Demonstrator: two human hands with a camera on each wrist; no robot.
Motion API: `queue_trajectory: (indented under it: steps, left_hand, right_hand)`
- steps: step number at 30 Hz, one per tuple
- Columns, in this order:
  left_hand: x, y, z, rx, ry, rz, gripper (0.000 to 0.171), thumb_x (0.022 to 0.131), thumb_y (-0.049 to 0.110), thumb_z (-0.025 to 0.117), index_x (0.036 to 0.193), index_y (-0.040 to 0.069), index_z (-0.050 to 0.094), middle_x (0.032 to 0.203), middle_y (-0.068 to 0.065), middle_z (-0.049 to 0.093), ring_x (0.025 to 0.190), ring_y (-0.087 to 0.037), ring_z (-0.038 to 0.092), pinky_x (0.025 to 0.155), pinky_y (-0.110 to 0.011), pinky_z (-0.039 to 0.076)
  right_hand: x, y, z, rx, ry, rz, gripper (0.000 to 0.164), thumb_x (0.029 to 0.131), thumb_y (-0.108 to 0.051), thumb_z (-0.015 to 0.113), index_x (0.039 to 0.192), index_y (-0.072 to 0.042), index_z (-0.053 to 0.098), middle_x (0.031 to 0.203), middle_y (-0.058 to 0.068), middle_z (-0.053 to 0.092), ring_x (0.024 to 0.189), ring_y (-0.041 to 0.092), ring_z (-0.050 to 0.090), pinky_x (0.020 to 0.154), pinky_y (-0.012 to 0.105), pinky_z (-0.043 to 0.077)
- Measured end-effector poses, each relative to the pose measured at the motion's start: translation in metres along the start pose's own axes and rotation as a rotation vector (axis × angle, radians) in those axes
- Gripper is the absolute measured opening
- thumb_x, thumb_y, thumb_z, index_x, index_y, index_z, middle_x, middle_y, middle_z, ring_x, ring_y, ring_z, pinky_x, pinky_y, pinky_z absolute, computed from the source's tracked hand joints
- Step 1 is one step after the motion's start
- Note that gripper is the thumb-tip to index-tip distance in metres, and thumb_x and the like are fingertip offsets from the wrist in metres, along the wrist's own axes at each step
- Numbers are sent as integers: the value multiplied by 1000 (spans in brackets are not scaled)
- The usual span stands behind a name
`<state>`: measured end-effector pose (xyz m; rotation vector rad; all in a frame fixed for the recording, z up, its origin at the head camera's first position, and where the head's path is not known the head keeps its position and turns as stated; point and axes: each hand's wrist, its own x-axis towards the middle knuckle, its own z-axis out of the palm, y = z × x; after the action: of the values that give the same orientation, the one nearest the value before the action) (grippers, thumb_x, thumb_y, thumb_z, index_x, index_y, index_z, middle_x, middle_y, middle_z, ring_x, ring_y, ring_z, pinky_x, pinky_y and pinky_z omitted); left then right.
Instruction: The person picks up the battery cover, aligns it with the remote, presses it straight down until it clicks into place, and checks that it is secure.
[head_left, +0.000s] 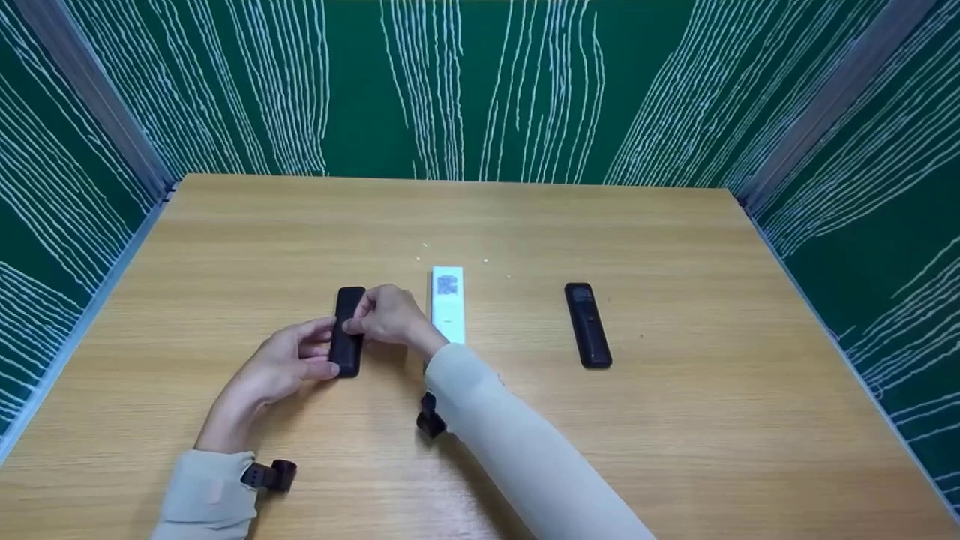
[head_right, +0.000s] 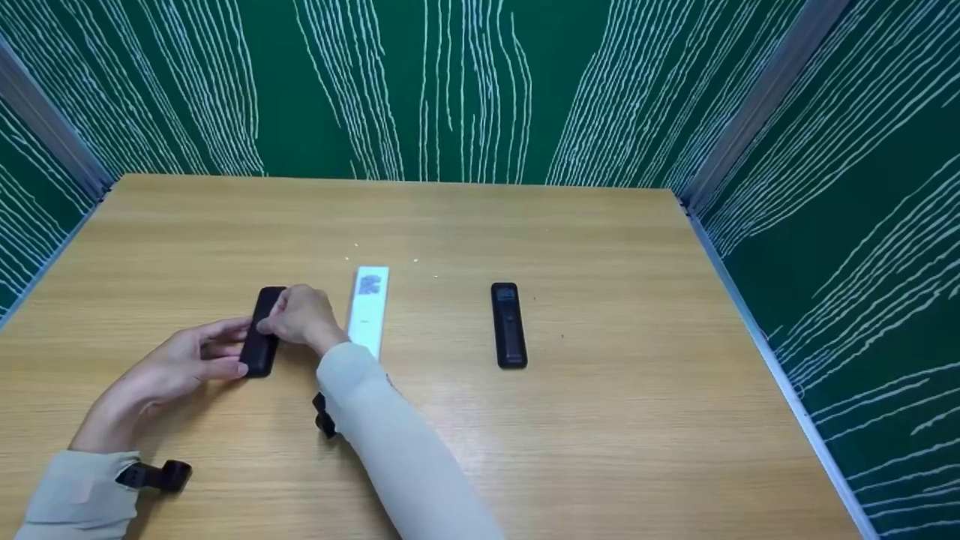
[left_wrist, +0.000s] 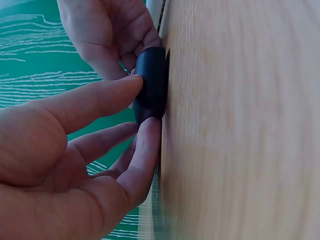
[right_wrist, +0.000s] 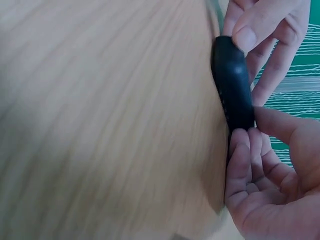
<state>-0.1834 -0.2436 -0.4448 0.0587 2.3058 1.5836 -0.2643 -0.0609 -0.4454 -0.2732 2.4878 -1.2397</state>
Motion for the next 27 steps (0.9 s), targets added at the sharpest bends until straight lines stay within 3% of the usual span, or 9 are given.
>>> queue_trajectory:
  steps: [7,14,22,27]
  left_hand:
    - [-1,0,1,-19,-2,-1,82,93,-12,68,164,-7,27,157,-31,45,135,-42,56,101,-25,56]
    - [0,-1,2,-17,-15,1,83,93,-9,70,164,-8,27,156,-32,44,134,-43,55,100,-26,57]
    - [0,0,0,3,-6,3,83,92,-9,70,163,-7,28,155,-32,46,133,-42,56,101,-27,56]
    - [0,0,-1,6,-3,7,84,91,-10,70,163,-7,28,155,-32,46,133,-42,56,103,-29,56]
  right_hand:
    - [-1,2,-1,-13,-36,-19,24,94,-24,83,79,-17,65,86,-2,68,77,14,62,72,25,49]
    - [-2,3,-4,-11,-49,-58,25,94,-24,82,78,-16,64,77,-2,66,64,10,62,62,21,50]
    - [-4,4,-10,-40,-88,-42,29,97,-28,80,78,-15,63,77,5,74,64,16,66,58,25,50]
    - [-3,5,-10,-74,-97,-42,31,98,-31,79,76,-15,64,74,2,71,60,14,62,57,25,48]
